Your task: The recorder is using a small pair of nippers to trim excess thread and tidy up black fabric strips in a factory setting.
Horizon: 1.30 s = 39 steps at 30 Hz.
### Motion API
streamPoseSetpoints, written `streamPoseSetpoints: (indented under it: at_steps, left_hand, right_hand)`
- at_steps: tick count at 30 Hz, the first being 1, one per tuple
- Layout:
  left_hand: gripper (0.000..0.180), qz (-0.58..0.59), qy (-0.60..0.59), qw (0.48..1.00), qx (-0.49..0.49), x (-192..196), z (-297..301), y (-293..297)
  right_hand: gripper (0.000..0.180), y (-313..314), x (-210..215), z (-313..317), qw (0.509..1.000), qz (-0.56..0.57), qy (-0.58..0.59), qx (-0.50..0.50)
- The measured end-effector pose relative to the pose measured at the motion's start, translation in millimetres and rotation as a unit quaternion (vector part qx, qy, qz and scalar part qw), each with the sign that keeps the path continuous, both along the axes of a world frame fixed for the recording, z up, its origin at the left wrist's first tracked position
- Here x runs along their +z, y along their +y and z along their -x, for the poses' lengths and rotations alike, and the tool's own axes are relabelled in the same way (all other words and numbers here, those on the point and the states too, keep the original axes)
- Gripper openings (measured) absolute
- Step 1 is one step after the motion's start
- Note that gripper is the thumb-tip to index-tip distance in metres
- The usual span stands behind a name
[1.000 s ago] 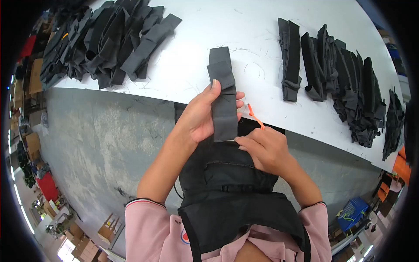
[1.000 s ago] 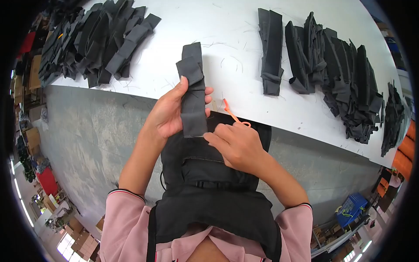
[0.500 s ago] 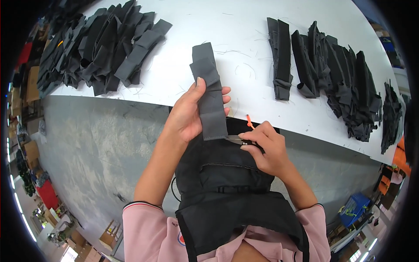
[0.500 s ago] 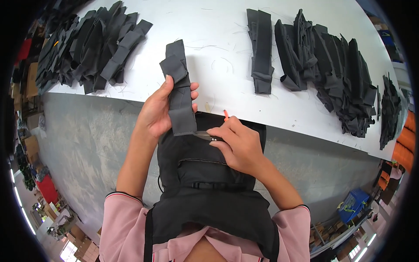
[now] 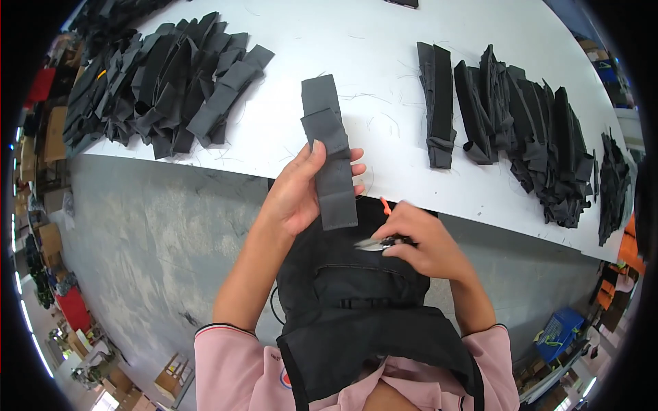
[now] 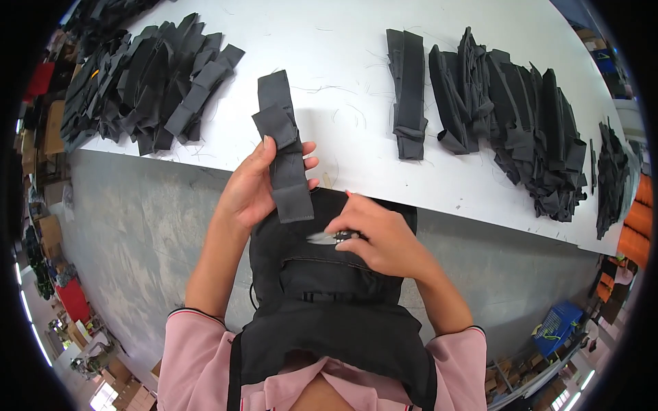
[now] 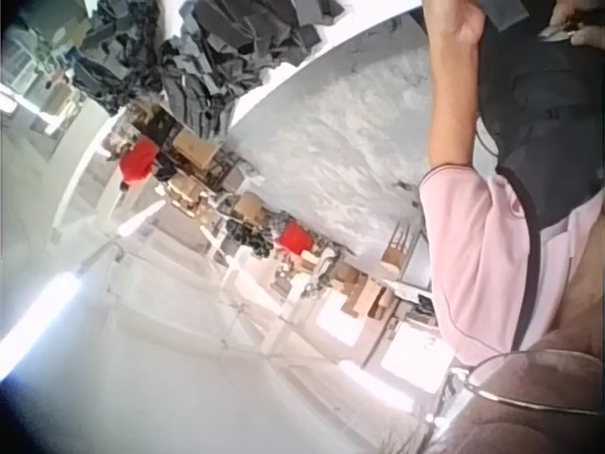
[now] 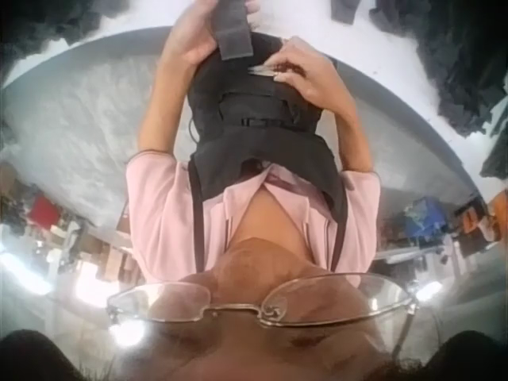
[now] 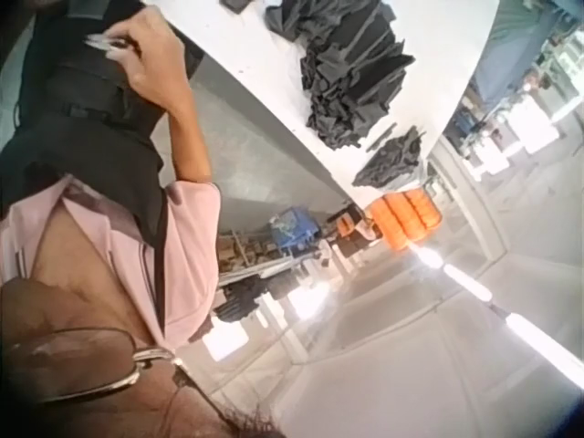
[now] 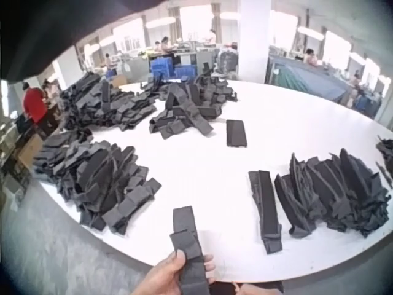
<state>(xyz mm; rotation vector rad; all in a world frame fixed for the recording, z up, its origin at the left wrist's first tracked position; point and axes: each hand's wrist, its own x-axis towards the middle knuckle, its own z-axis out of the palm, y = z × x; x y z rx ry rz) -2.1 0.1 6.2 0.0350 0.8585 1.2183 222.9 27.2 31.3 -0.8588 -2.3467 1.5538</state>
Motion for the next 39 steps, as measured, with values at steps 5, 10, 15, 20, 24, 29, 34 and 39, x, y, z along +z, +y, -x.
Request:
streamPoseSetpoints:
  at_steps: [5, 10, 15, 20, 24, 29, 34, 39]
  left_hand:
    - [0.046, -0.032, 0.020, 0.999, -0.038, 1, -5, -5]
    - [0.040, -0.004, 0.074, 0.997, 0.034, 3, -10, 4]
    - [0.036, 0.008, 0.166, 0.986, 0.025, 8, -20, 7]
    - [0.037, 0.010, 0.119, 0.993, -0.001, 12, -14, 3]
    - [0.037, 0.006, 0.105, 0.994, -0.004, 11, -16, 1]
    - [0.036, 0.009, 0.143, 0.990, 0.011, 8, -14, -4]
    - [0.035, 0.017, 0.101, 0.995, 0.003, 10, -19, -5]
    - [0.034, 0.010, 0.096, 0.995, -0.007, 11, -17, -6]
  right_hand:
    - [0.044, 9, 13, 34, 0.994, 0.014, -0.007, -0.104]
    - [0.031, -23, -8, 37, 0.967, -0.214, 0.130, -0.050]
    - [0.017, -36, -27, 46, 0.925, -0.357, 0.125, -0.024]
    - [0.015, -39, -27, 38, 0.924, -0.376, 0.070, 0.002]
    - [0.023, -39, -23, 34, 0.943, -0.329, 0.036, 0.032]
    - [0.032, -30, 9, 20, 0.984, -0.061, 0.099, -0.139]
    - [0.030, -20, -3, 20, 0.958, -0.228, 0.046, -0.170]
    - [0.029, -18, -2, 23, 0.956, -0.260, 0.020, -0.132]
